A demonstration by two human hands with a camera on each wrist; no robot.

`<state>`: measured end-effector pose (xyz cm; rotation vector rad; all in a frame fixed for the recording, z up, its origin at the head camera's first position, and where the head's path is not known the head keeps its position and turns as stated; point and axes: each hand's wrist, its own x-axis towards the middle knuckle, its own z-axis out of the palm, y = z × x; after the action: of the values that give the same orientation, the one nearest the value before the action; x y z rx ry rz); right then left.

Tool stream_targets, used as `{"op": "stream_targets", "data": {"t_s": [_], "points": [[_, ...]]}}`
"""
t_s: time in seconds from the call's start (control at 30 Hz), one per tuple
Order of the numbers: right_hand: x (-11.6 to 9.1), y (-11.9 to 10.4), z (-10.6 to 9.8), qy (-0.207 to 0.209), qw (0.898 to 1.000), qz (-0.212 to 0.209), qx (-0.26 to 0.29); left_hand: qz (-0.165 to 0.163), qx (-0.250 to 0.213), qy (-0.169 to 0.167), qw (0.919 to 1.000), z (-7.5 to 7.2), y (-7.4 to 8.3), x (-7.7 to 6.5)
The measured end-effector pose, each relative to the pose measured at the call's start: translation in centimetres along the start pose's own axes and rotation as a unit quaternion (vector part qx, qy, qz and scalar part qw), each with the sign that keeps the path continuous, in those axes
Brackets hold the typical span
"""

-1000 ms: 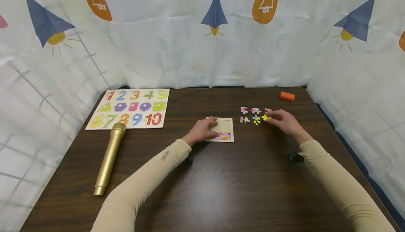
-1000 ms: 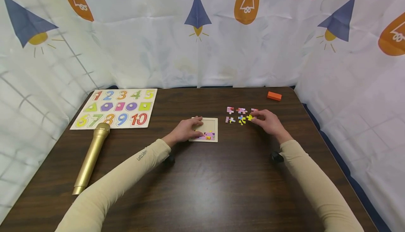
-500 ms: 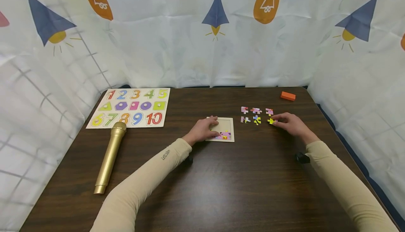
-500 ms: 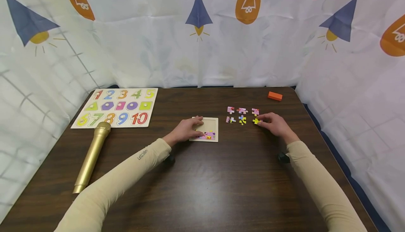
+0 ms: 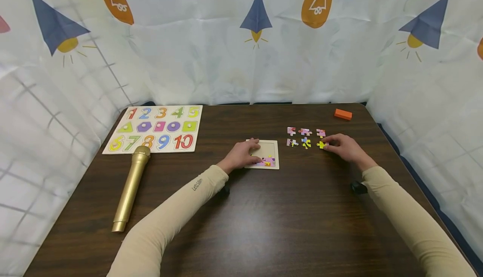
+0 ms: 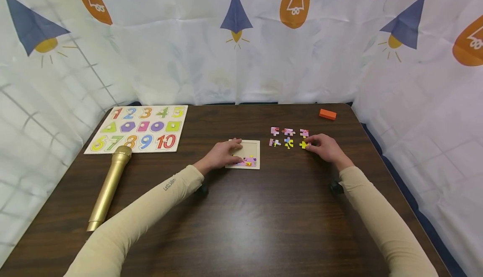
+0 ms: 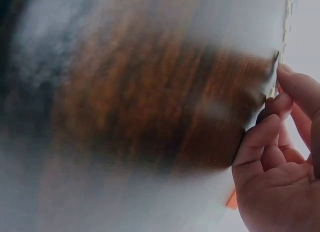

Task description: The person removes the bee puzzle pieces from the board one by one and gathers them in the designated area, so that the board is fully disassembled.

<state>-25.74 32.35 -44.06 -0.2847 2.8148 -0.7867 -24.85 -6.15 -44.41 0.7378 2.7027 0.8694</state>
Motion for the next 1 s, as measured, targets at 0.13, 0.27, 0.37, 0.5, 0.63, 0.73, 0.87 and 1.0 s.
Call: {"op": "stream_targets", "data": {"t_s": [0.13,0.27,0.37,0.5,0.63,0.73,0.87,1.0], "points": [[0.07,0.03,0.05,0.004,1.0,-0.001,0.002,0.001,-0.001,0.0,1.0,-0.01,-0.01,-0.02],[0.04,-0.04,0.02,0.009,1.0,-0.007,0.005,0.001,-0.003,0.0,1.0,-0.01,-0.03,-0.01],[-0.03,-0.14,-0.04,0.006,1.0,-0.008,0.007,0.002,-0.003,0.001,1.0,-0.02,-0.04,0.02],[-0.11,-0.22,-0.18,-0.002,1.0,-0.01,0.004,0.0,-0.006,0.001,1.0,0.02,-0.07,0.06],[-0.06,-0.21,-0.2,-0.008,1.0,-0.008,0.001,0.0,-0.007,0.002,1.0,0.03,-0.08,0.05],[0.04,-0.13,-0.11,-0.01,1.0,-0.006,0.002,0.001,-0.006,0.001,1.0,0.05,-0.11,0.03],[0.14,0.01,0.01,-0.008,1.0,-0.006,0.0,0.001,-0.006,0.0,1.0,0.1,-0.17,0.01],[0.14,-0.01,0.08,-0.005,1.0,-0.01,-0.002,0.0,-0.006,-0.001,1.0,0.1,-0.17,0.03]]}}
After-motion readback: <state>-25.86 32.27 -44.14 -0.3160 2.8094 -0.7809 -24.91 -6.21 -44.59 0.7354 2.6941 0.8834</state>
